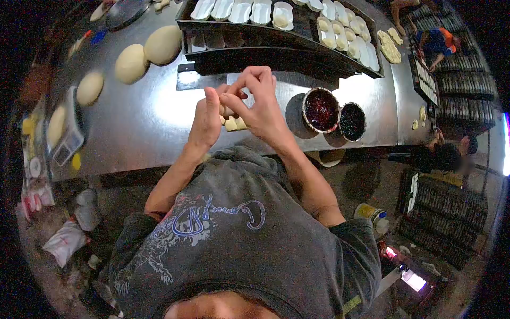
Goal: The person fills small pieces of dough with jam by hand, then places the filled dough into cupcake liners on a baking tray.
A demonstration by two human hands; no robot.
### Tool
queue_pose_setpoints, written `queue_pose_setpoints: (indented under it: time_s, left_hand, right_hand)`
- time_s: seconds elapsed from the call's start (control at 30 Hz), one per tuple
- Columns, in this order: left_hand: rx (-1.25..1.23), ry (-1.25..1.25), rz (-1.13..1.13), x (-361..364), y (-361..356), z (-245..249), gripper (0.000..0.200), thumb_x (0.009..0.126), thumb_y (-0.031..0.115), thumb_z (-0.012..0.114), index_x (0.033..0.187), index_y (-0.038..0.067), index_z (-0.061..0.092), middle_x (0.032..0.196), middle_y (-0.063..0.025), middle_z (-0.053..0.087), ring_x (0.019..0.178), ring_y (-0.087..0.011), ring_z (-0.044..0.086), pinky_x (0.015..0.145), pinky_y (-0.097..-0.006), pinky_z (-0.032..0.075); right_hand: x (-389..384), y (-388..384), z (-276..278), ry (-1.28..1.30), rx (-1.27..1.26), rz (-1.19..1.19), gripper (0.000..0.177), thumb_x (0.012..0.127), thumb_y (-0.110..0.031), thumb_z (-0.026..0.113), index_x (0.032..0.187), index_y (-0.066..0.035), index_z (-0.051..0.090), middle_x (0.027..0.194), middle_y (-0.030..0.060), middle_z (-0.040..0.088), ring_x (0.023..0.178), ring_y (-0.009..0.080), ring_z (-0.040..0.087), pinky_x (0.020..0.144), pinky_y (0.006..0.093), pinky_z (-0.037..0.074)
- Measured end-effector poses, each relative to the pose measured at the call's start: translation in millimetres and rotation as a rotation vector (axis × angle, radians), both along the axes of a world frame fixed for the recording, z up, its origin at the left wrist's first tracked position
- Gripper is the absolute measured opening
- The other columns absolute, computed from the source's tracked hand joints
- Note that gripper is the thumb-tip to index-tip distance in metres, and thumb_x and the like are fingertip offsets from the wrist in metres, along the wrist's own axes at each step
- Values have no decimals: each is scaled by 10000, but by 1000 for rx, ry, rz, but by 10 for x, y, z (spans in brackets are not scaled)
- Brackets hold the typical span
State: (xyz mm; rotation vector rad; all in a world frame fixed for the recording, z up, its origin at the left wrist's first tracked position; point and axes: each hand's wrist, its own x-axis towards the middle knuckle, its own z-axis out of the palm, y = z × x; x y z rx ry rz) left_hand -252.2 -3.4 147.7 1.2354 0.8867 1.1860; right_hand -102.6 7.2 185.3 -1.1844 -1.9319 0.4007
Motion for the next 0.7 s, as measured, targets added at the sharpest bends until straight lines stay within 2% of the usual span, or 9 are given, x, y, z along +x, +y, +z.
queue_pose_setpoints:
  time_s: [0.1, 0.13, 0.23, 0.37, 0.4, 0.5, 0.53, 0.57, 0.7]
  left_hand:
    - [77, 156, -41, 11, 20, 131, 691, 1071, 568, 299, 953, 17, 698, 699, -56, 625, 637, -144, 621, 590, -317, 487]
    - [55, 220, 0, 47, 33, 144, 631, 1076, 522, 352, 892, 26, 696, 684, -85, 637, 589, -194, 632, 561, -343, 484]
    - [112, 329, -2, 40, 74, 17, 574, 1075, 462, 415, 839, 13, 683, 703, -135, 658, 597, -261, 642, 553, -368, 480]
    - [389, 363, 159, 60, 163, -33, 417, 1047, 334, 495, 886, 24, 722, 1049, -136, 695, 1038, -281, 609, 898, -436, 426]
    - [376, 477, 139, 20, 162, -89, 347, 1036, 296, 502, 1068, 41, 735, 1321, -141, 590, 1232, -295, 488, 1051, -456, 304]
    - [443, 614, 49, -59, 181, -210, 422, 1036, 292, 500, 1353, 28, 590, 1462, -165, 471, 1286, -324, 436, 1109, -451, 259]
    - [402, 469, 23, -62, 208, -285, 612, 1018, 305, 541, 1529, 25, 355, 1523, -184, 396, 1334, -334, 401, 1156, -450, 204]
    - [343, 540, 32, -111, 155, -318, 703, 1006, 287, 575, 1568, 32, 240, 1532, -196, 389, 1381, -333, 364, 1172, -460, 190]
    - [-26, 194, 117, -441, 258, -365, 640, 1017, 220, 558, 1557, 37, 269, 1429, -171, 508, 1249, -281, 508, 1109, -431, 341]
  right_hand:
    - [32, 102, -136, 683, -530, 52, 335, 871, -206, 779, 1081, -30, 586, 985, 38, 548, 866, 143, 537, 752, 296, 471]
    - [64, 132, -142, 759, -646, 67, 381, 924, -238, 731, 1183, -33, 542, 1020, 28, 561, 914, 101, 537, 799, 275, 482]
    - [99, 146, -332, 737, -732, 111, 342, 955, -247, 689, 1194, -38, 563, 1048, 25, 581, 937, 97, 551, 820, 270, 485]
    - [27, 26, -524, 751, -724, 174, 342, 1039, -325, 555, 1188, -19, 591, 1045, 18, 607, 959, 94, 563, 815, 269, 490]
    - [67, -22, -638, 712, -810, 160, 349, 1049, -341, 532, 1176, -22, 598, 1036, 22, 614, 950, 95, 567, 804, 269, 496]
    - [168, -135, -852, 639, -1003, 142, 382, 1072, -380, 480, 1146, -31, 618, 1008, 28, 631, 923, 96, 579, 770, 271, 511]
    - [164, -140, -843, 638, -1032, 161, 388, 1075, -388, 474, 1137, -35, 623, 997, 26, 636, 914, 96, 582, 756, 272, 514]
    - [166, -146, -832, 638, -1061, 180, 395, 1077, -397, 468, 1129, -39, 627, 987, 25, 641, 906, 97, 584, 743, 272, 517]
    - [316, -111, -786, 431, -1269, 244, 382, 1076, -400, 471, 1130, -58, 634, 972, 17, 646, 896, 123, 583, 750, 293, 515]
